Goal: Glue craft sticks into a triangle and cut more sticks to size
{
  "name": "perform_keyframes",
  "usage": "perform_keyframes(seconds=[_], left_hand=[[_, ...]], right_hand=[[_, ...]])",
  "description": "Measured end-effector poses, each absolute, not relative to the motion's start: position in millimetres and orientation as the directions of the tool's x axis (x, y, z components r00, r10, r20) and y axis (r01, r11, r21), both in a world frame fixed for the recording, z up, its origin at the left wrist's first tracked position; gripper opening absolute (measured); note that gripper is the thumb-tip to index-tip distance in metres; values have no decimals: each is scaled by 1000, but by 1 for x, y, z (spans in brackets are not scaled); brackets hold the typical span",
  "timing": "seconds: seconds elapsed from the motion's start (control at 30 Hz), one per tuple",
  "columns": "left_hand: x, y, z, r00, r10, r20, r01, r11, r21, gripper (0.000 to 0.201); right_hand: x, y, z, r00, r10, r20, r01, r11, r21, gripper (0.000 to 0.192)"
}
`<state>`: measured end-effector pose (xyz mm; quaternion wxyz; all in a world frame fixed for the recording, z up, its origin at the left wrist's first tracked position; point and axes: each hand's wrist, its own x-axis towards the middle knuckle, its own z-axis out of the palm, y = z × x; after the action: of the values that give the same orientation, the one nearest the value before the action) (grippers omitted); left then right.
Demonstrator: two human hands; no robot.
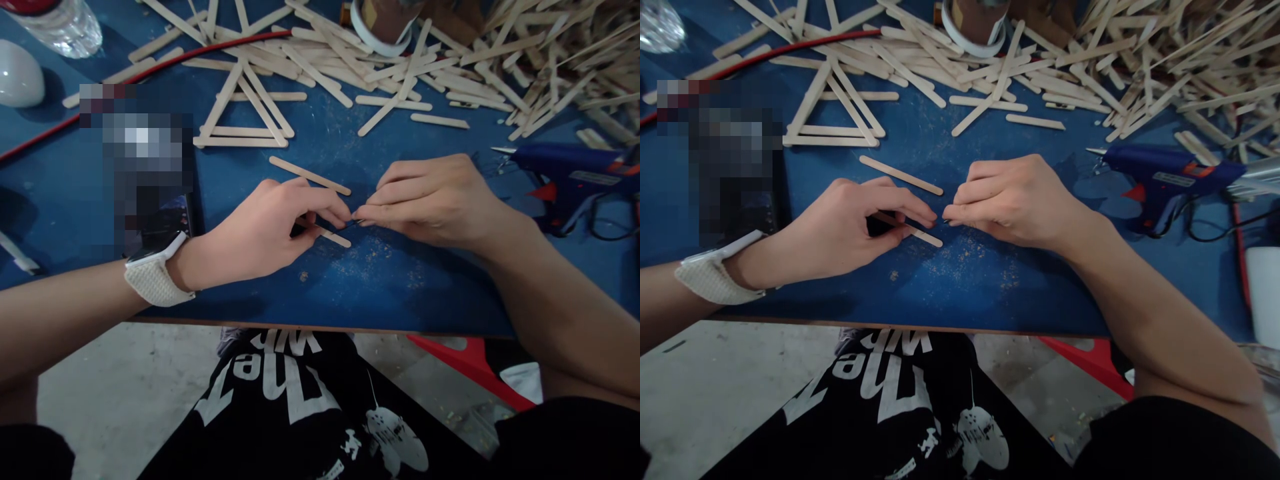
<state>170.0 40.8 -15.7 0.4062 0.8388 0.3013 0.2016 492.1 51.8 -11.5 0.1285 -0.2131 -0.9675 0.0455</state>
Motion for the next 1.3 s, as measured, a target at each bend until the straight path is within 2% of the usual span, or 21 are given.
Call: perform_keyframes(seconds=[0.23, 0.37, 0.53, 0.7, 1.1, 1.3], left_hand=[[171, 41, -14, 742, 666, 73, 368, -496, 786, 46], [172, 39, -7, 734, 678, 28, 397, -463, 792, 46], [172, 38, -6, 728, 683, 57, 374, -465, 802, 44], [173, 38, -8, 718, 693, 63, 372, -459, 807, 46], [172, 39, -8, 720, 691, 65, 366, -458, 810, 45], [171, 40, -4, 735, 676, 55, 369, -466, 804, 44]], right_hand=[[482, 50, -12, -872, 357, 334, 344, 934, -99, 13], [482, 49, -15, -871, 396, 292, 380, 918, -112, 19], [483, 46, -17, -868, 407, 284, 397, 913, -95, 19], [481, 45, -16, -859, 434, 270, 410, 901, -143, 21], [479, 44, -19, -856, 448, 260, 422, 894, -150, 24], [479, 43, -19, -859, 410, 308, 392, 912, -122, 20]])
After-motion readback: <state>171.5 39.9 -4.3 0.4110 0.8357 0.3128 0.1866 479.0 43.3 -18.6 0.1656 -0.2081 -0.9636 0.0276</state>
